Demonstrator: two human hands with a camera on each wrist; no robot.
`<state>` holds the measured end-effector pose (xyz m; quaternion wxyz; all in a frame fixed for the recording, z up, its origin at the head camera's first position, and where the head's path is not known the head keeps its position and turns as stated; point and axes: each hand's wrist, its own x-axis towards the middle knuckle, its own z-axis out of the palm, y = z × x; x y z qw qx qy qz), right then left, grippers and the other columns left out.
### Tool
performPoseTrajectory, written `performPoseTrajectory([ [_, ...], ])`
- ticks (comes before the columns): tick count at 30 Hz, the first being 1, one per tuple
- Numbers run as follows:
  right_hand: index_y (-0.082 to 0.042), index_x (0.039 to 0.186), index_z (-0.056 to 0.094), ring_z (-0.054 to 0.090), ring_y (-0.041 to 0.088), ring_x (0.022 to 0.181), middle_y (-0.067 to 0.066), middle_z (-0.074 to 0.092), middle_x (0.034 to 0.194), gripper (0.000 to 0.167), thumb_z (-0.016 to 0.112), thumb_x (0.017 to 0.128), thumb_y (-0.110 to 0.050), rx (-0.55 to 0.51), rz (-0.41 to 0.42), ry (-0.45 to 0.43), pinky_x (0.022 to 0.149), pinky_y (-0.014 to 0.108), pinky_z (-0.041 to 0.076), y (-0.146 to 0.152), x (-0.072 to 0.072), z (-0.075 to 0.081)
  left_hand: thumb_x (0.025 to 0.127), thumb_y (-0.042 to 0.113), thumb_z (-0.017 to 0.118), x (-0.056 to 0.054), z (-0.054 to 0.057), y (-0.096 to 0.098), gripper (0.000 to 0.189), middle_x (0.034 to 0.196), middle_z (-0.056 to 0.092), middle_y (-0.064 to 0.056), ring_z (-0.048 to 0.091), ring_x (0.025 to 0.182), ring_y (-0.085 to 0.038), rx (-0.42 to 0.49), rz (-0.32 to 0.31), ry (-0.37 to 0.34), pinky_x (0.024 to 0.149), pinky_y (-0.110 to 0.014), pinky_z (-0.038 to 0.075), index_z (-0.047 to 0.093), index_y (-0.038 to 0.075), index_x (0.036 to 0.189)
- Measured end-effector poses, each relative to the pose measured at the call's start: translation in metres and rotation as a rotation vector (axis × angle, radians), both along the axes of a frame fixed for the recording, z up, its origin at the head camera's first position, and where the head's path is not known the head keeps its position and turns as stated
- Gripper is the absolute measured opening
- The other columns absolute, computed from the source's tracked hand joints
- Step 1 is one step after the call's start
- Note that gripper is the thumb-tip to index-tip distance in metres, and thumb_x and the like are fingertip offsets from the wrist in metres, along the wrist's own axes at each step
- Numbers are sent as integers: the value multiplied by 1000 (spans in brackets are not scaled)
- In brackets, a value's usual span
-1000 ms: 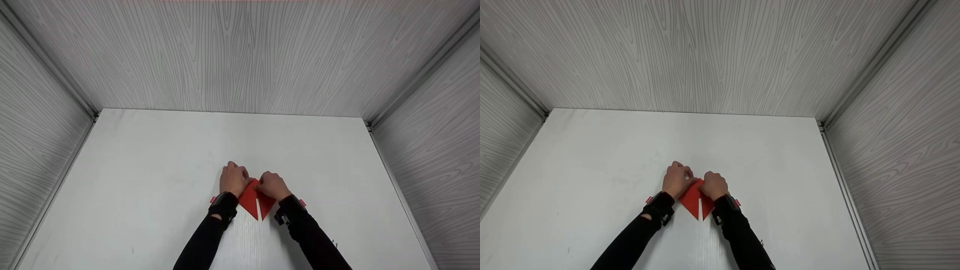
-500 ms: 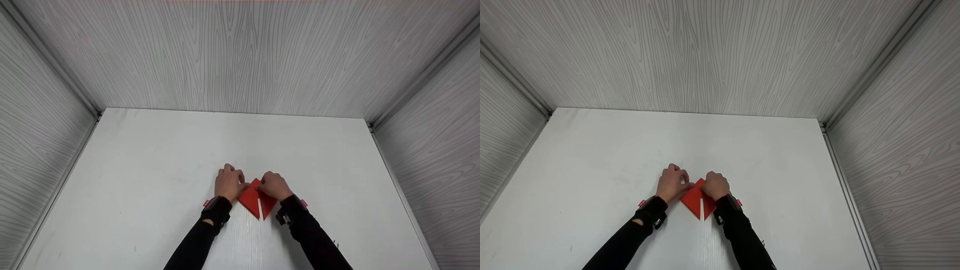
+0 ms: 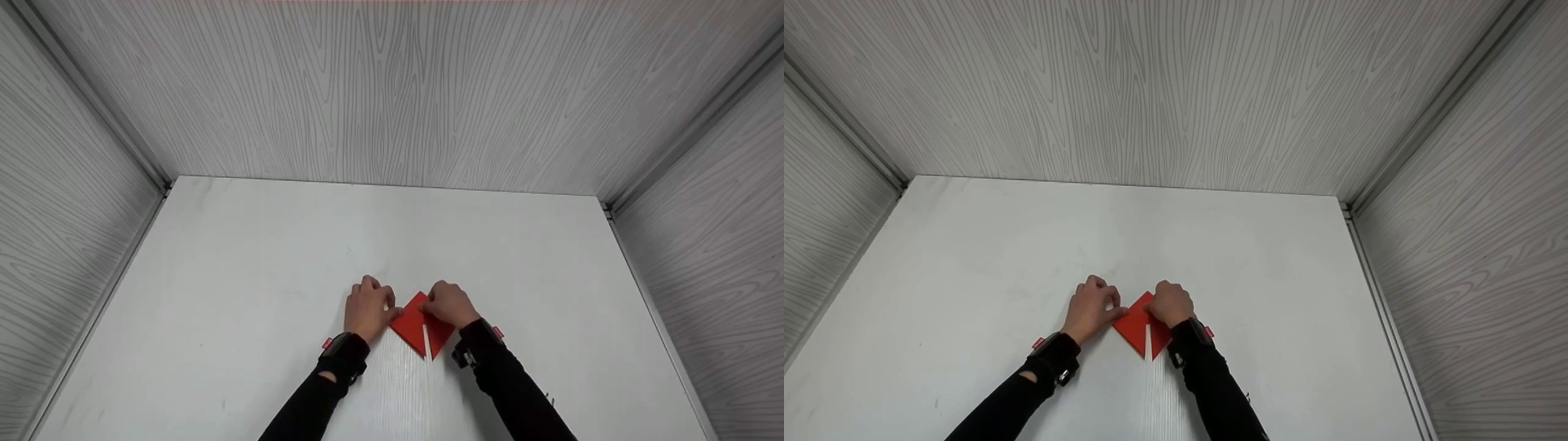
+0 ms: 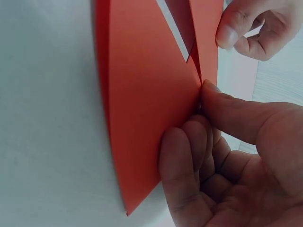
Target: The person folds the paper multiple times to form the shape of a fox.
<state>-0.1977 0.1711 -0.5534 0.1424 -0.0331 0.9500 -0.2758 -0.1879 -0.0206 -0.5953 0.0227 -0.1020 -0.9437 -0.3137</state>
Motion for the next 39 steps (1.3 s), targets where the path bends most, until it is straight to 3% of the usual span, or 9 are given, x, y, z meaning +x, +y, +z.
performPoseTrajectory([
  [10, -4, 75, 65, 46, 15, 62, 0, 52, 65, 22, 75, 91, -16, -15, 2, -9, 57, 28, 38, 1, -1, 0, 82, 23, 89, 9, 1, -12, 31, 97, 41, -5, 41, 89, -27, 17, -15, -34, 76, -39, 35, 60, 17, 72],
  [19, 0, 85, 69, 51, 17, 67, 5, 61, 73, 20, 76, 93, -17, -21, 0, 3, 62, 31, 46, -1, 1, -1, 80, 26, 90, 13, 6, -23, 35, 99, 42, -6, 41, 90, -28, -6, -50, -54, 76, -38, 36, 58, 16, 72],
  [30, 4, 91, 69, 56, 19, 70, 10, 65, 79, 23, 77, 92, -18, -10, 8, 28, 66, 35, 52, 1, 3, -2, 78, 27, 92, 12, 10, -27, 35, 95, 41, -5, 41, 90, -27, -45, -49, -96, 75, -38, 38, 59, 16, 70],
  [39, 0, 84, 68, 52, 17, 66, 5, 61, 73, 22, 76, 93, -19, -25, 6, 9, 62, 31, 46, 1, 1, -4, 80, 20, 89, 5, 17, -19, 24, 98, 45, -8, 44, 92, -30, -21, -74, -124, 78, -41, 42, 66, 14, 76],
])
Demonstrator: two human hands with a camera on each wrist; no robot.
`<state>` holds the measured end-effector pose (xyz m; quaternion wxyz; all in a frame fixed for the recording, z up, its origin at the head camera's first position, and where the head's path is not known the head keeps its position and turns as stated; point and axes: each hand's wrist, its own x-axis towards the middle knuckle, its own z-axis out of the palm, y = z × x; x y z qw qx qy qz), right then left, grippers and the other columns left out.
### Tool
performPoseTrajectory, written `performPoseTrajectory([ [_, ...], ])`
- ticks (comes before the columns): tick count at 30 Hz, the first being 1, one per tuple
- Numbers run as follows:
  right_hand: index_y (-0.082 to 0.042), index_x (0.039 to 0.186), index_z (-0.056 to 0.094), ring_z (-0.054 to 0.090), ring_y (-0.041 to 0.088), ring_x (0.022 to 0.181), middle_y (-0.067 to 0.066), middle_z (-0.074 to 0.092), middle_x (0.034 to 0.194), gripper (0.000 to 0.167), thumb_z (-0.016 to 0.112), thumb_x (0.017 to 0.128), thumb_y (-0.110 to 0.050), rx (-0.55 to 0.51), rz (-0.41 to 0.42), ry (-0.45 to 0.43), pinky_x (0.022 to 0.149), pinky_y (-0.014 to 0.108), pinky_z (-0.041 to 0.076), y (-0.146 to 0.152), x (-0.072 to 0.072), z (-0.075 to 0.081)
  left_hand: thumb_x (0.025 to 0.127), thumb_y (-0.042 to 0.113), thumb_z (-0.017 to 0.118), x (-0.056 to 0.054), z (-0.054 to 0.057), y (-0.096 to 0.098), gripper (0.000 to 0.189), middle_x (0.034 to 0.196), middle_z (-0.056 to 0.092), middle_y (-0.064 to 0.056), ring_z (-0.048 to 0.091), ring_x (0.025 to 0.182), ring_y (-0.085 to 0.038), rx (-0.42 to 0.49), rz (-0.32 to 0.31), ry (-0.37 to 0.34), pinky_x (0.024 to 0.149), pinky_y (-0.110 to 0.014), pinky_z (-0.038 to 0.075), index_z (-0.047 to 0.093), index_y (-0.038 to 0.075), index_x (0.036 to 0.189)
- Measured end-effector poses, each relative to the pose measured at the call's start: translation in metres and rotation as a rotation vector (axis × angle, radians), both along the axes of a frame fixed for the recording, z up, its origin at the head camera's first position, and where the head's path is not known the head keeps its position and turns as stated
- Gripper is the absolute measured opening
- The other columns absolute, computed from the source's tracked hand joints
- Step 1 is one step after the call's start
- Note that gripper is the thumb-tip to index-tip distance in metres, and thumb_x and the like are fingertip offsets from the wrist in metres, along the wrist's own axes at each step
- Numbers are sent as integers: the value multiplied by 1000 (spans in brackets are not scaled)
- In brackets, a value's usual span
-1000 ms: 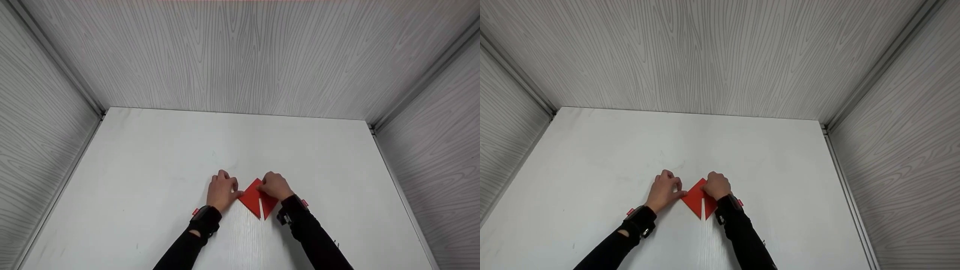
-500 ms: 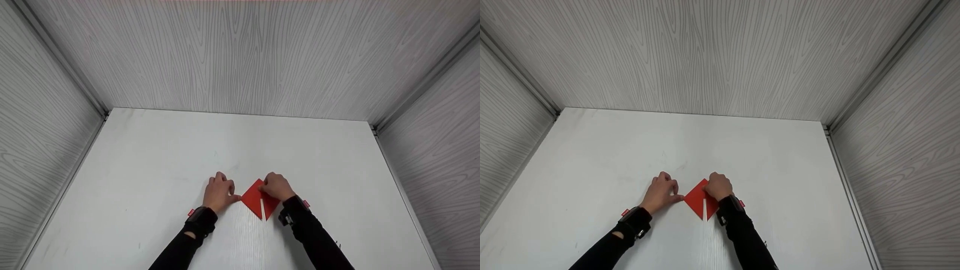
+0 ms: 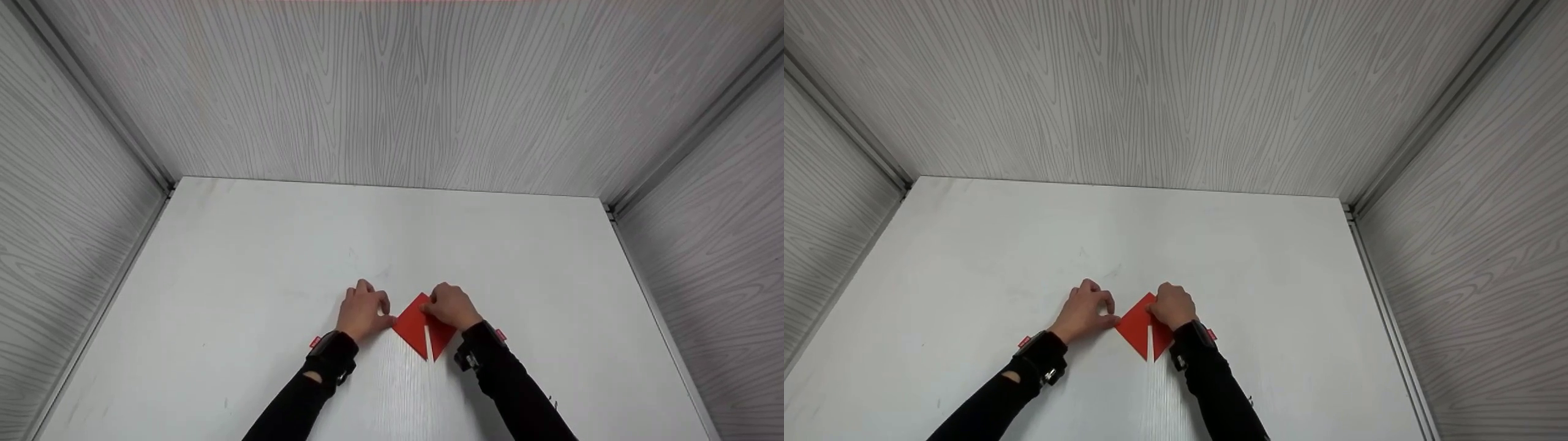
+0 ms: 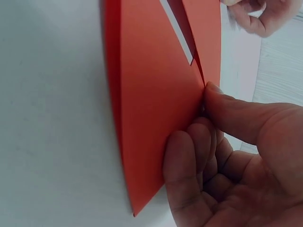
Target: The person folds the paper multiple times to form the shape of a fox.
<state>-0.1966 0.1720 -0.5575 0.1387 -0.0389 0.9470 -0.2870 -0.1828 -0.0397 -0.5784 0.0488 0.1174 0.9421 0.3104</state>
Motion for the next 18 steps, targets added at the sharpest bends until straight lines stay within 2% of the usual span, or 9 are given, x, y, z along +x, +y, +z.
performPoseTrajectory([
  [3, -1, 83, 67, 51, 16, 65, 4, 59, 71, 22, 76, 93, -18, -7, -1, 0, 60, 30, 44, 0, -1, -1, 80, 22, 89, -6, -3, 6, 23, 98, 47, -8, 45, 91, -29, 0, -6, 23, 78, -42, 43, 67, 15, 76],
  [7, -1, 83, 67, 51, 16, 65, 3, 59, 72, 21, 76, 93, -18, -11, 7, -4, 61, 30, 44, -1, -1, -1, 81, 24, 89, -13, -6, 14, 27, 96, 47, -7, 46, 90, -29, -23, 17, 38, 78, -42, 42, 64, 16, 73],
  [18, -1, 83, 65, 52, 16, 65, 5, 59, 72, 20, 75, 92, -16, -12, 4, 4, 60, 31, 45, 1, -1, -1, 87, 36, 83, -28, -12, 44, 36, 92, 47, -8, 50, 93, -30, -102, 132, 56, 81, -46, 46, 58, 16, 71],
])
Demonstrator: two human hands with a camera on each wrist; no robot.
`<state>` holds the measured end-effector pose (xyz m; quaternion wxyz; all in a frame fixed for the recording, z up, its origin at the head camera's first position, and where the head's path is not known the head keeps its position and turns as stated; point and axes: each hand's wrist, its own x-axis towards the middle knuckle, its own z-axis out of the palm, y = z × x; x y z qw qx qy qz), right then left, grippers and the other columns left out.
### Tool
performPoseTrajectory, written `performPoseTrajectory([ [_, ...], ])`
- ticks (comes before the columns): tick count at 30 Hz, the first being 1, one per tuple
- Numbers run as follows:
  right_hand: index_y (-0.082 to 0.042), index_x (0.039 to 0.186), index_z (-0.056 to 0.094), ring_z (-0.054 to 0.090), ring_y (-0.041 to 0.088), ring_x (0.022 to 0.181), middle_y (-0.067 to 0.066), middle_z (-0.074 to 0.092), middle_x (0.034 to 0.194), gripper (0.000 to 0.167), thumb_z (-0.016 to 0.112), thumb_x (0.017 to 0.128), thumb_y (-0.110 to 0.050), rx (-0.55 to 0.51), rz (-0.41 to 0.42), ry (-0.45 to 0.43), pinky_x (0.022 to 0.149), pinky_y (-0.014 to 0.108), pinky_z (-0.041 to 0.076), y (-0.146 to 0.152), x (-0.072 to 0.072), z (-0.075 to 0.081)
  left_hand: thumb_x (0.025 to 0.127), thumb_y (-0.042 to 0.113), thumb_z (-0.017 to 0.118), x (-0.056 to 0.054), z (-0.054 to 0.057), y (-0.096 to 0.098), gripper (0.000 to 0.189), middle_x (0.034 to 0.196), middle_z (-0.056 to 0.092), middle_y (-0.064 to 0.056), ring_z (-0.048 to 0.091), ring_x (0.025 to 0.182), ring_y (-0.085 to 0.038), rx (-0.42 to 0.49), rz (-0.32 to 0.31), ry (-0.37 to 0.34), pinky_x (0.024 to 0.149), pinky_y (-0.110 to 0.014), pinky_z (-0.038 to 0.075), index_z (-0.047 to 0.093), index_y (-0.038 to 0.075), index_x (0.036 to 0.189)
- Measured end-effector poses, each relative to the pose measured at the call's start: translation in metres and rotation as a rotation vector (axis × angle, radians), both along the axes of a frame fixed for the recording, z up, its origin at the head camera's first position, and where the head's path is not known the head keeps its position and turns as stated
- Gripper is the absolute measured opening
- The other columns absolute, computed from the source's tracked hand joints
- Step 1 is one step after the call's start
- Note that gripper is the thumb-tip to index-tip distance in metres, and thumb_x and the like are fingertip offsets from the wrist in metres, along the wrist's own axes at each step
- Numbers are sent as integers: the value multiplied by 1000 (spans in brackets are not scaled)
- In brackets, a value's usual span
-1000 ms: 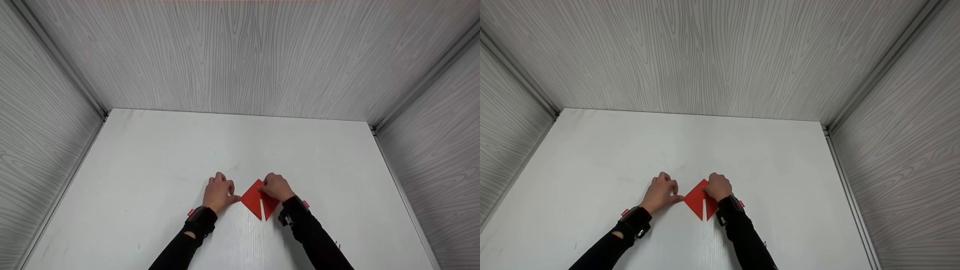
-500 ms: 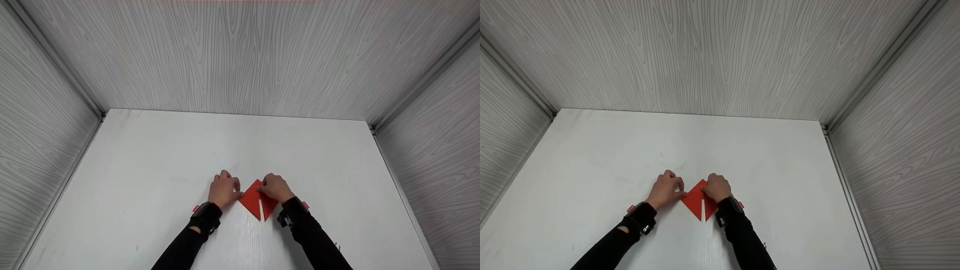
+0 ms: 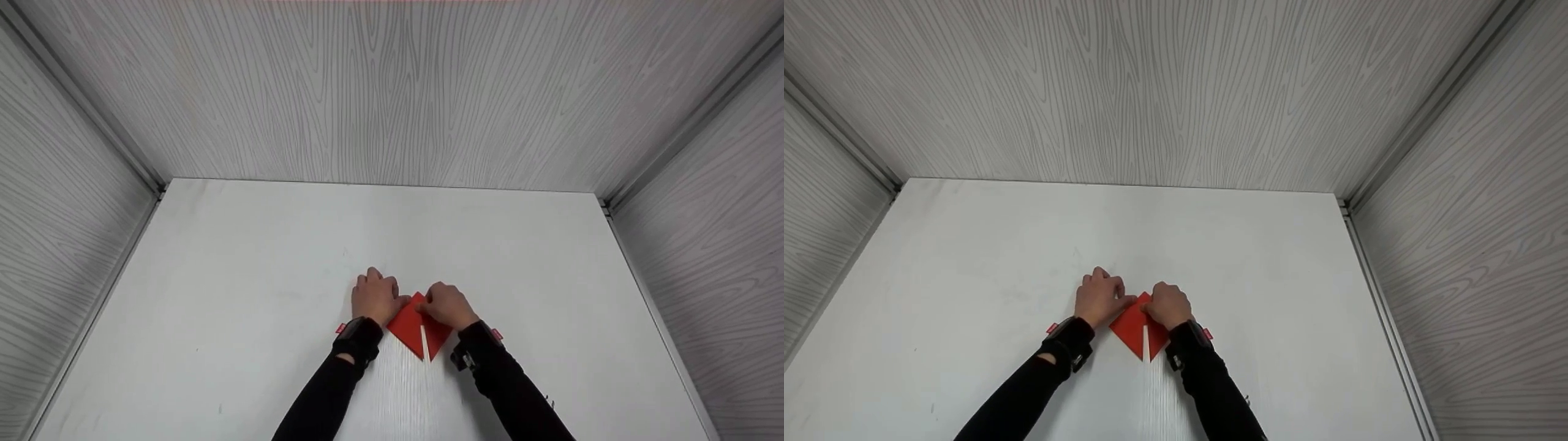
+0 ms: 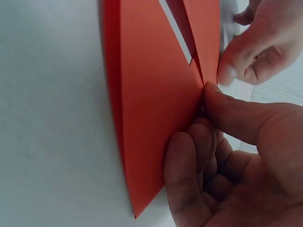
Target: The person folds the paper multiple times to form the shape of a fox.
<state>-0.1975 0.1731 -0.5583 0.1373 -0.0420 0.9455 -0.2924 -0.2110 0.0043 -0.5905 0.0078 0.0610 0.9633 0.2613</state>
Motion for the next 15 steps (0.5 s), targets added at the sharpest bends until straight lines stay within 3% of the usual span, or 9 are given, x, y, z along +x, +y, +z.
performPoseTrajectory([
  [8, -1, 87, 65, 55, 17, 68, 6, 60, 76, 18, 73, 93, -17, 4, -9, -25, 64, 34, 50, -1, 1, -1, 89, 51, 76, -8, -4, 16, 42, 98, 53, -15, 54, 98, -35, -95, 69, 24, 84, -51, 49, 66, 11, 80],
  [15, -1, 88, 66, 56, 18, 68, 6, 61, 76, 18, 73, 92, -17, 4, -10, -14, 64, 35, 51, 3, -1, 1, 88, 47, 80, -10, 0, 14, 42, 96, 51, -12, 52, 96, -33, -66, 46, 0, 82, -49, 48, 59, 13, 74],
])
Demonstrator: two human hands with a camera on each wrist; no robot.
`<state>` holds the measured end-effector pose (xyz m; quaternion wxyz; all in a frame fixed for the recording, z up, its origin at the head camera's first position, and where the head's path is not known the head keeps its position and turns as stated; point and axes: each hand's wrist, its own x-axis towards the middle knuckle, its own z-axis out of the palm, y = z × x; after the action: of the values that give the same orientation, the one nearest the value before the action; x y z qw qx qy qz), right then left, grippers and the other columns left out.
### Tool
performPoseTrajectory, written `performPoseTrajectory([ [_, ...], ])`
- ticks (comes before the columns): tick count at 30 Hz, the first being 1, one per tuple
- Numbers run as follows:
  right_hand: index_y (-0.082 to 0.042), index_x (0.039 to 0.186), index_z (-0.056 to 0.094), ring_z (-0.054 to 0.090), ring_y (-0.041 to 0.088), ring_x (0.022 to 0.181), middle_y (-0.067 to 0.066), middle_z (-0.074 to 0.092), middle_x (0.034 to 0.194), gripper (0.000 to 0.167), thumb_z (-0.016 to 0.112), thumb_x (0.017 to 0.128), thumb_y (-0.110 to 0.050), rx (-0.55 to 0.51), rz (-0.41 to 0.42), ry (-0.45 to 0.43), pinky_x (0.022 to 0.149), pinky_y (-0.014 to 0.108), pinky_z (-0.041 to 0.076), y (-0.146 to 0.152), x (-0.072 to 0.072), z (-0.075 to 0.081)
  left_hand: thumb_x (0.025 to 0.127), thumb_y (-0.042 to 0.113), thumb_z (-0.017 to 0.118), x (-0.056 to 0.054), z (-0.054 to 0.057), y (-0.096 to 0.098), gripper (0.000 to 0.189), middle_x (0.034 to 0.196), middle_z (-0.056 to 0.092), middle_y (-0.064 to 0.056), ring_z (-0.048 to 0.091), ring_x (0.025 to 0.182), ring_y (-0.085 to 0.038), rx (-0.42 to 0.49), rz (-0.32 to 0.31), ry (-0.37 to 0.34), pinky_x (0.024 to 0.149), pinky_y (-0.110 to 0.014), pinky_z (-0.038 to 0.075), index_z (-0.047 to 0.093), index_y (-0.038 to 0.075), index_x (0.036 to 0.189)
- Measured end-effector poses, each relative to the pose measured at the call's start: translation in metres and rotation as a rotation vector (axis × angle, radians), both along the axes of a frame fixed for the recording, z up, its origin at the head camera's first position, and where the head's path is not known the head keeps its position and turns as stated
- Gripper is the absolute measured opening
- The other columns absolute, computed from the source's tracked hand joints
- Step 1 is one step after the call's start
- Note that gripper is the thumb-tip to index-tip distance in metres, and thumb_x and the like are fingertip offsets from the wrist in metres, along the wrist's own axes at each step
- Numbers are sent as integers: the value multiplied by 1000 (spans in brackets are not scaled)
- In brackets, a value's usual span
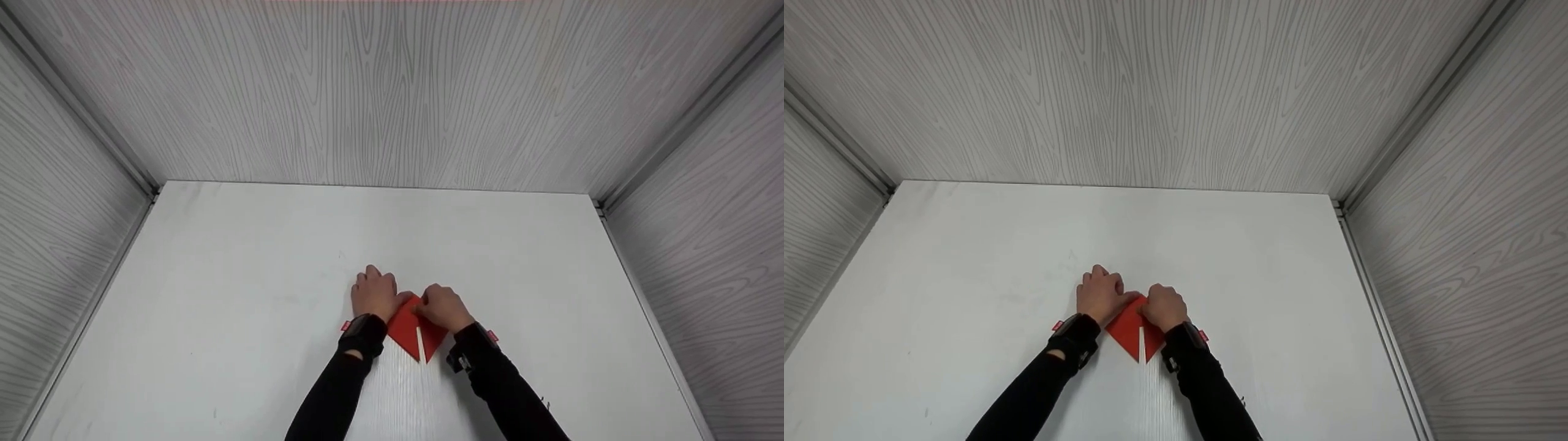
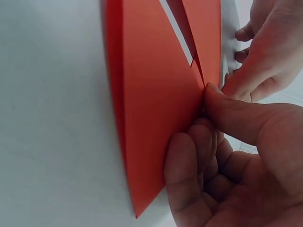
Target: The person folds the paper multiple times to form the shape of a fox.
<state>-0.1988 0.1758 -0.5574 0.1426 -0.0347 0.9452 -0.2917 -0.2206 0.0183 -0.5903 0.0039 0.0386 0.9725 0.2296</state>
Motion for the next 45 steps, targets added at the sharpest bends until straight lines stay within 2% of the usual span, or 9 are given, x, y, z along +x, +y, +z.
performPoseTrajectory([
  [6, -1, 83, 67, 53, 16, 65, 4, 60, 71, 19, 75, 92, -16, -16, 0, 1, 59, 31, 47, -1, 0, 0, 85, 37, 85, 8, 5, -15, 39, 96, 47, -9, 49, 96, -32, 81, -55, -5, 82, -48, 46, 57, 14, 75],
  [11, -2, 82, 67, 50, 16, 64, 2, 57, 70, 19, 75, 93, -16, -9, 6, -8, 58, 29, 42, -3, 0, 1, 84, 33, 88, 20, 6, -31, 37, 96, 42, -6, 44, 92, -29, 108, -102, -16, 79, -44, 42, 57, 13, 78],
  [17, 1, 89, 67, 52, 17, 69, 6, 61, 77, 19, 75, 94, -16, 10, 8, 2, 64, 32, 47, -3, 3, 1, 83, 30, 88, 31, 5, -47, 33, 95, 42, -5, 44, 90, -28, 137, -146, -11, 77, -42, 40, 61, 11, 81],
  [22, 1, 89, 67, 52, 17, 69, 7, 61, 77, 20, 75, 94, -16, 5, 9, -1, 65, 33, 47, -3, 4, 0, 82, 26, 88, 37, 6, -53, 31, 95, 43, -6, 43, 90, -27, 148, -155, -31, 77, -42, 38, 61, 10, 81],
  [29, 0, 87, 66, 50, 17, 69, 5, 59, 75, 20, 75, 94, -16, -5, 17, 3, 64, 32, 45, -2, 2, -1, 81, 24, 90, 36, 10, -56, 29, 99, 46, -7, 46, 95, -29, 152, -185, -64, 81, -45, 41, 64, 10, 83],
  [36, 0, 89, 67, 53, 18, 69, 5, 59, 76, 20, 75, 95, -18, -3, 4, -23, 64, 32, 47, -2, 0, -5, 79, 19, 90, 33, 17, -60, 27, 103, 48, -8, 46, 100, -31, 173, -213, -140, 87, -48, 42, 66, 9, 87],
  [45, -3, 83, 64, 50, 16, 67, 2, 55, 73, 22, 76, 93, -18, -20, 9, 12, 61, 29, 43, -1, 2, -7, 79, 20, 89, 32, 16, -62, 27, 107, 48, -8, 46, 103, -31, 175, -226, -152, 89, -48, 42, 66, 10, 88],
])
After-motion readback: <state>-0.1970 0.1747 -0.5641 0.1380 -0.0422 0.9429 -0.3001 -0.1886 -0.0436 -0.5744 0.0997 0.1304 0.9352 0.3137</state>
